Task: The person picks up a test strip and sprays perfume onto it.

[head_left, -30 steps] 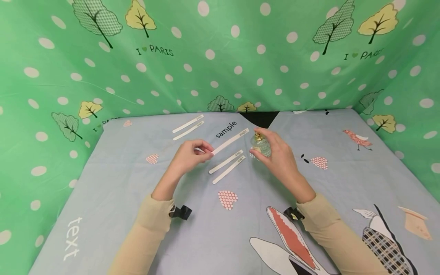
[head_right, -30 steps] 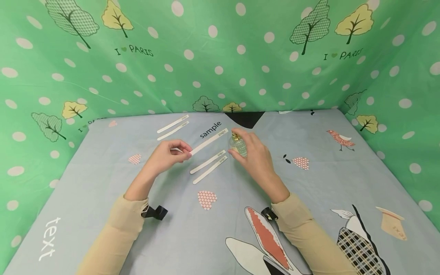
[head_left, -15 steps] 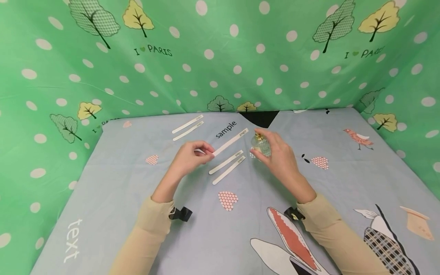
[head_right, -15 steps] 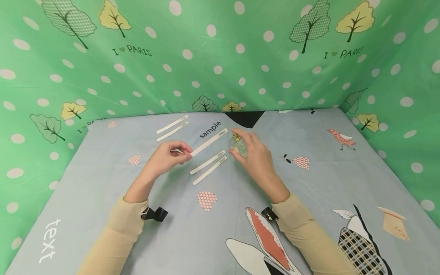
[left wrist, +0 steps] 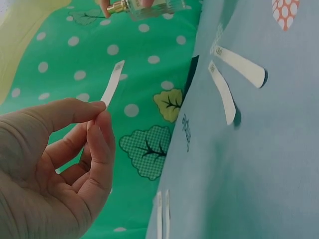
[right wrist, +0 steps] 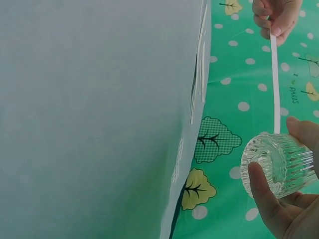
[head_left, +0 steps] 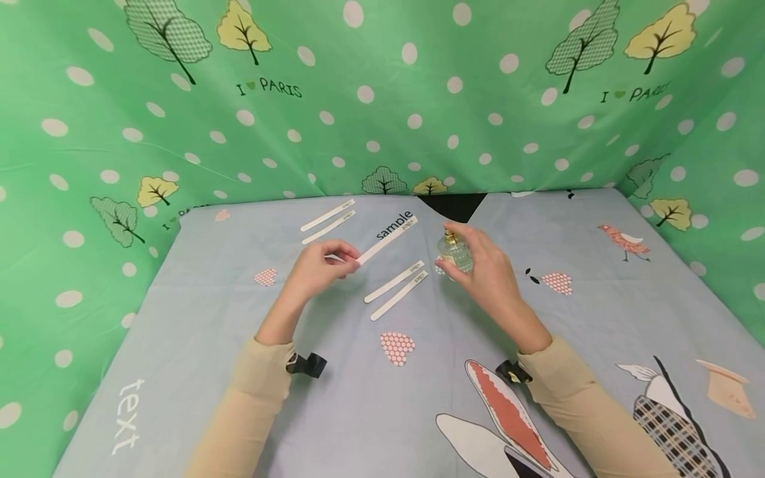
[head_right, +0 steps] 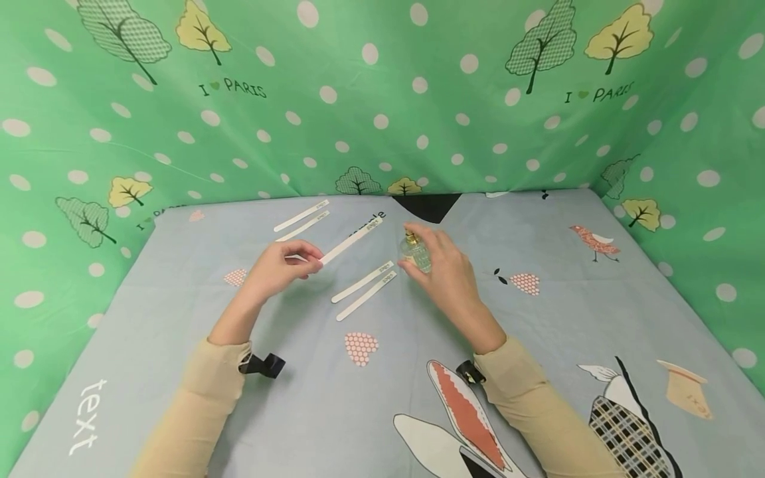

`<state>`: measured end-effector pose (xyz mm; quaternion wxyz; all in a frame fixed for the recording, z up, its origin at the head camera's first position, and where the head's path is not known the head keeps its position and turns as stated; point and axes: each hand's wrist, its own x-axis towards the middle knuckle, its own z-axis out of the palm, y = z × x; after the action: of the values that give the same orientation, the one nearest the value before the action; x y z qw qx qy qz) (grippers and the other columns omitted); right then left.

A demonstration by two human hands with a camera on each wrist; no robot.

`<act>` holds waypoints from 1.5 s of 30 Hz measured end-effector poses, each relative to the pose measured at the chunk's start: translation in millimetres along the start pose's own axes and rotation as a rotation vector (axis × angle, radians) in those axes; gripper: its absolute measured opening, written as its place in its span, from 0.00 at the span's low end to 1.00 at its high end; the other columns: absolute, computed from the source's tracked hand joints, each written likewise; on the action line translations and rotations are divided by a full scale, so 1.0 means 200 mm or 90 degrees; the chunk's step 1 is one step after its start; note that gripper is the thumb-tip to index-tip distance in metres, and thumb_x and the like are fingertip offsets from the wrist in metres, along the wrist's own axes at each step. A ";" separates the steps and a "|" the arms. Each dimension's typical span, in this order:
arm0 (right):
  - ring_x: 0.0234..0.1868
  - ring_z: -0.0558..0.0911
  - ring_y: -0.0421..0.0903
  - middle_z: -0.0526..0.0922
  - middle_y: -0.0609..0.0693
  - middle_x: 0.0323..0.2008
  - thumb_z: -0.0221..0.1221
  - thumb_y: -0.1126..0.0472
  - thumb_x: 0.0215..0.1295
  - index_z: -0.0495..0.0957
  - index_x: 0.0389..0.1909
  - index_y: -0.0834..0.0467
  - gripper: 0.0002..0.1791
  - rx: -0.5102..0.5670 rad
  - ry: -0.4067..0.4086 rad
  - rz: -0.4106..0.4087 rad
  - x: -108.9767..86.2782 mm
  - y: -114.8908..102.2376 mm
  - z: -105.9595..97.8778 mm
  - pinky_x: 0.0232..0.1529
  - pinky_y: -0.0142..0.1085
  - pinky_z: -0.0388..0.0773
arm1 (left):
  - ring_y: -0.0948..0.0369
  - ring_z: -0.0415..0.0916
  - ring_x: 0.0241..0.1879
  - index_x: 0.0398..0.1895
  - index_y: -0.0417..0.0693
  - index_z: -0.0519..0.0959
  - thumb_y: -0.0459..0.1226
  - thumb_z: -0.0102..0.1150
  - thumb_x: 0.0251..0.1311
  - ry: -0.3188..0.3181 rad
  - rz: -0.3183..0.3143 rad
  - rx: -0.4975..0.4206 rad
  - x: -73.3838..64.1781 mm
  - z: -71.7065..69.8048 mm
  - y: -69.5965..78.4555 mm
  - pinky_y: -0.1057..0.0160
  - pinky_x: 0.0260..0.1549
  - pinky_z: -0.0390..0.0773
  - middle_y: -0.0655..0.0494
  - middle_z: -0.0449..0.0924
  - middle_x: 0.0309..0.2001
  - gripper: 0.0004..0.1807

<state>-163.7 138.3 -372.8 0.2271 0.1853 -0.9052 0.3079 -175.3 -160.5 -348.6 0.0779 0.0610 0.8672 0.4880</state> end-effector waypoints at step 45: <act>0.49 0.83 0.56 0.82 0.58 0.54 0.73 0.53 0.56 0.69 0.66 0.48 0.36 0.002 0.000 0.011 -0.01 0.01 0.00 0.43 0.53 0.83 | 0.72 0.73 0.22 0.51 0.33 0.82 0.34 0.65 0.61 0.079 -0.129 -0.014 0.22 -0.25 -0.35 0.73 0.28 0.77 0.72 0.77 0.20 0.17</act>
<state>-163.3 140.9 -374.6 0.2242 0.1782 -0.9061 0.3114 -229.8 -229.6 -386.5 0.0739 -0.0583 0.8666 0.4901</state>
